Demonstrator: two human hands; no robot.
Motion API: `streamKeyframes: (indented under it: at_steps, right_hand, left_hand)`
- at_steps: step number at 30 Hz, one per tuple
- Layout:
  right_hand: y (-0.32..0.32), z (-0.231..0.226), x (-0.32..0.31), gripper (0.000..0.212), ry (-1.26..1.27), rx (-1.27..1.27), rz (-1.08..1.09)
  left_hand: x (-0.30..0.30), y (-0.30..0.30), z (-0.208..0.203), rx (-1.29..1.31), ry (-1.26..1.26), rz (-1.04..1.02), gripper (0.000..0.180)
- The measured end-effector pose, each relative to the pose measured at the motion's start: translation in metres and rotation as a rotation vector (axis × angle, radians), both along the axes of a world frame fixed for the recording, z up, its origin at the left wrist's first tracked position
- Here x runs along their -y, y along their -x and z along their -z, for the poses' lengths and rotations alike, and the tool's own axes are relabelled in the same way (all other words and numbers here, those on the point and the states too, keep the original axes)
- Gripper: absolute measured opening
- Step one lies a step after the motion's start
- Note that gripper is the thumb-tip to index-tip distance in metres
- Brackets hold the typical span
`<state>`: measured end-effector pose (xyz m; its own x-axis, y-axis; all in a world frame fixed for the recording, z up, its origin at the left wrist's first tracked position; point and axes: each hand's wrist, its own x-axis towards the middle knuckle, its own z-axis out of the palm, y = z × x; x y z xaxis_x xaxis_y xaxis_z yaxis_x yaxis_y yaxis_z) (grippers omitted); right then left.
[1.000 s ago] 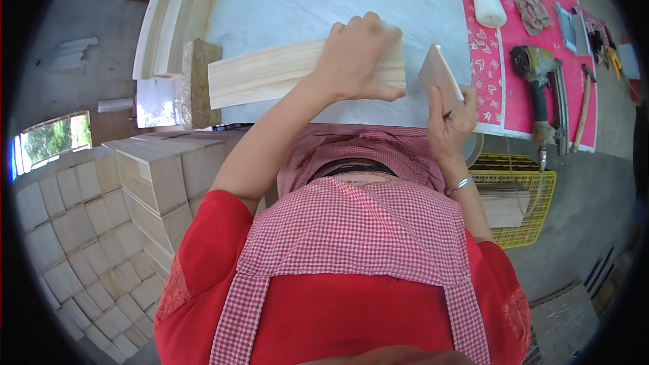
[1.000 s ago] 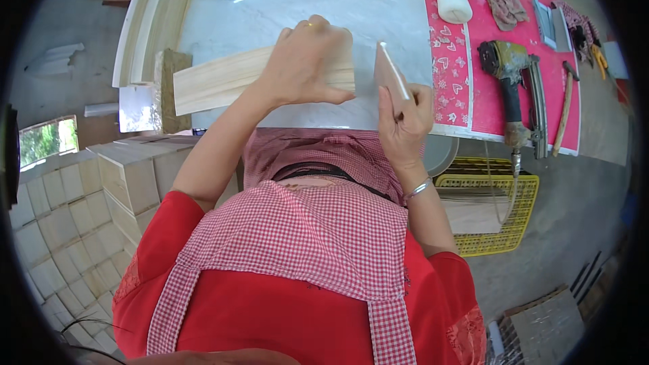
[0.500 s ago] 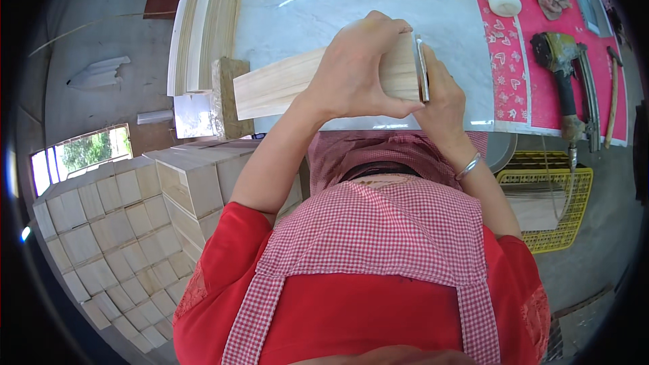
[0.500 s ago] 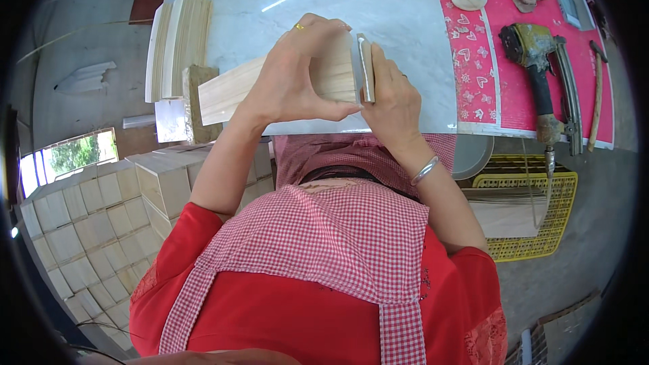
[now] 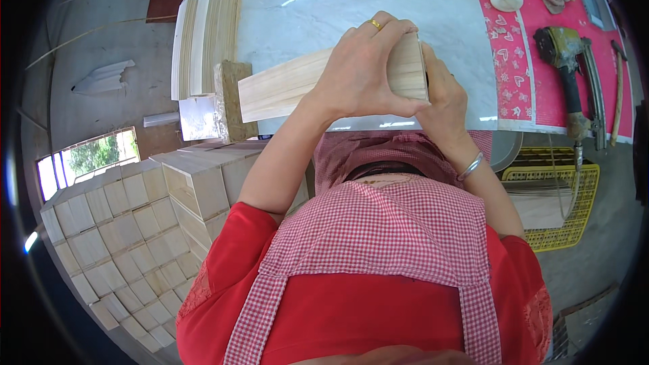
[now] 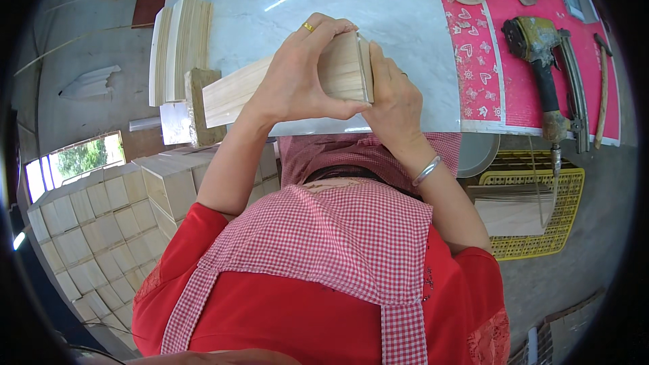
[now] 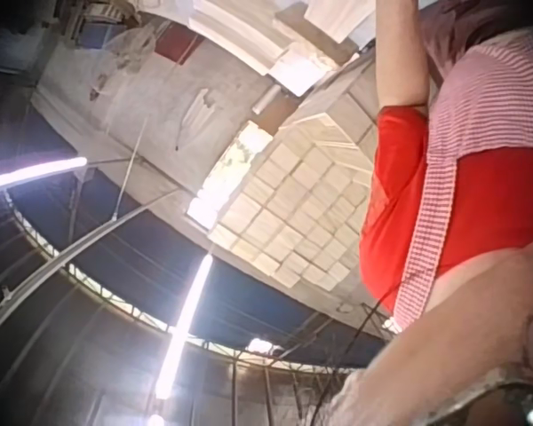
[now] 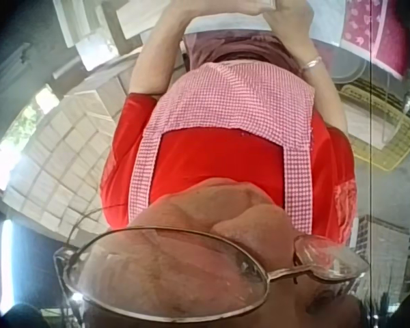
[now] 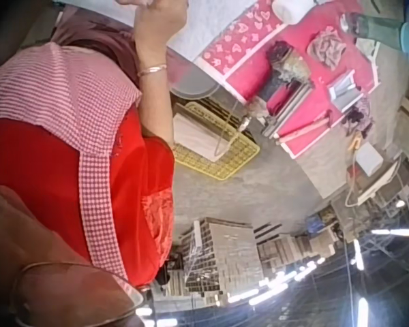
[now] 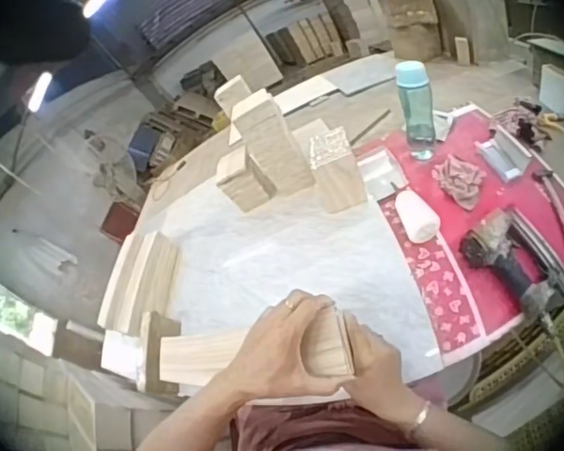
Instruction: Assembling small wooden boxes by applying wood glue and using a pneumatic nail gun to secure wooden boards together.
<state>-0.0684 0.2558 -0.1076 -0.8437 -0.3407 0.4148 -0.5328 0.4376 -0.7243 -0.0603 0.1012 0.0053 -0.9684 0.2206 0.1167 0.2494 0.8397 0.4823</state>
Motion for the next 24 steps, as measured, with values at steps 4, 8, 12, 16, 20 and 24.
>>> streamKeyframes:
  at_steps: [4,8,12,16,20,24]
  right_hand:
    - [0.000,0.001,0.001,0.069,-0.001,0.000,0.002]
    - [-0.001,0.000,0.000,0.070,-0.001,0.001,0.003]
    - [0.000,-0.001,0.000,0.070,0.002,0.008,-0.003]
    - [-0.001,-0.002,0.000,0.071,-0.007,0.012,-0.003]
    - [0.001,-0.004,-0.005,0.077,0.020,0.122,-0.051]
    - [0.006,-0.023,-0.018,0.085,0.147,0.304,-0.192]
  left_hand:
    - [0.000,0.000,0.001,0.003,-0.005,0.000,0.086]
    - [-0.001,0.000,0.000,0.001,0.002,0.002,0.086]
    - [0.000,-0.001,0.002,0.009,0.016,-0.004,0.086]
    - [-0.001,-0.001,0.002,0.019,0.016,-0.012,0.087]
    - [0.000,0.000,0.005,0.013,0.025,-0.017,0.088]
    - [0.000,-0.001,0.008,-0.001,0.031,-0.029,0.088]
